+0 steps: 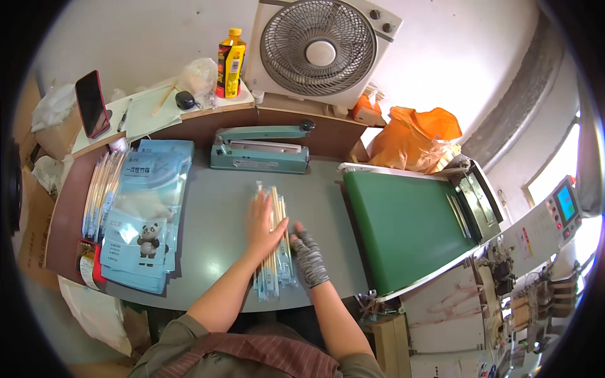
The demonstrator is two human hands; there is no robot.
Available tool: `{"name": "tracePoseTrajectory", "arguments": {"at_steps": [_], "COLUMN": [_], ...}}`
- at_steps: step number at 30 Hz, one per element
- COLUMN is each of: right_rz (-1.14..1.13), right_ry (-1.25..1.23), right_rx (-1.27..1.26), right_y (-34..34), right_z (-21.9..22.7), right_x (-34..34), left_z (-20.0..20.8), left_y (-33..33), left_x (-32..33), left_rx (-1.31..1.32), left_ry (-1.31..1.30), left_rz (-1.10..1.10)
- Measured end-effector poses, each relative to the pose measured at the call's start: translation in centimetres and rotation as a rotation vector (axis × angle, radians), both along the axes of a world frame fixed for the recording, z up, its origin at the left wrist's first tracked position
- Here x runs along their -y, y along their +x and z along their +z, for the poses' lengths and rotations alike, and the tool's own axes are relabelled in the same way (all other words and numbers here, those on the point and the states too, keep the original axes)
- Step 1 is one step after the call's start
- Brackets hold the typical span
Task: Manually sorting bundles of chopsticks into plastic sleeves and placing the final packaged items into shipping boxes.
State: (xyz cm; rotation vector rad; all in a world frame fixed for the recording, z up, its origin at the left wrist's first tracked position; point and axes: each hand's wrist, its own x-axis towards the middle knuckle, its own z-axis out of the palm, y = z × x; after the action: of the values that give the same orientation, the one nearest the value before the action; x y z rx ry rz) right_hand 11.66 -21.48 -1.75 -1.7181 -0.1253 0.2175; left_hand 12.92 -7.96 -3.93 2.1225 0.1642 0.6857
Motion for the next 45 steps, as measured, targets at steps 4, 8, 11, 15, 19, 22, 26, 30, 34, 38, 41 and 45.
{"name": "tracePoseTrajectory", "arguments": {"at_steps": [4, 8, 11, 15, 19, 22, 26, 30, 34, 38, 41, 45], "right_rz": [-0.018, 0.135, -0.016, -0.085, -0.069, -0.1, -0.15, -0.107, -0.049, 0.07, -0.039, -0.046], "right_ry": [0.067, 0.183, 0.279, 0.358, -0.186, -0.154, -0.133, 0.024, 0.072, -0.132, -0.119, -0.109], "right_rx": [-0.006, -0.01, -0.097, -0.096, 0.505, 0.411, 0.423, 0.206, 0.102, 0.322, 0.283, 0.345], "right_y": [2.0, 2.4, 5.6, 7.8, 7.0, 7.6, 8.5, 9.1, 8.1, 7.1, 7.0, 7.5], "right_z": [-2.8, -3.2, -3.1, -3.9, -4.1, -4.4, -4.7, -5.0, -4.2, -2.8, -2.7, -3.5], "right_x": [0.1, -1.7, -1.7, -2.6, -3.0, -2.7, -1.4, -1.1, -1.4, -2.2, -2.2, -1.9], "left_z": [0.6, -0.2, -0.3, -1.0, -1.7, -1.8, -1.7, -3.2, -2.0, -1.4, -1.3, -2.4], "left_y": [-0.2, 0.3, 0.5, 0.7, 0.9, 1.0, 1.3, 1.5, 1.1, 0.2, 0.6, 1.5], "left_x": [-2.3, -3.4, -4.5, -4.6, -3.9, -3.7, -5.7, -6.5, -3.7, -3.1, -4.1, -5.7], "left_rx": [-0.164, -0.036, 0.025, -0.007, 0.094, 0.183, 0.221, 0.094, -0.019, 0.043, 0.137, 0.147], "left_ry": [0.152, -0.057, -0.152, -0.322, -0.401, -0.828, -0.443, -0.463, -0.189, -0.032, -0.168, -0.721], "left_rz": [0.101, 0.038, 0.172, 0.102, -0.053, -0.161, 0.203, 0.367, 0.146, 0.037, 0.235, 0.282]}}
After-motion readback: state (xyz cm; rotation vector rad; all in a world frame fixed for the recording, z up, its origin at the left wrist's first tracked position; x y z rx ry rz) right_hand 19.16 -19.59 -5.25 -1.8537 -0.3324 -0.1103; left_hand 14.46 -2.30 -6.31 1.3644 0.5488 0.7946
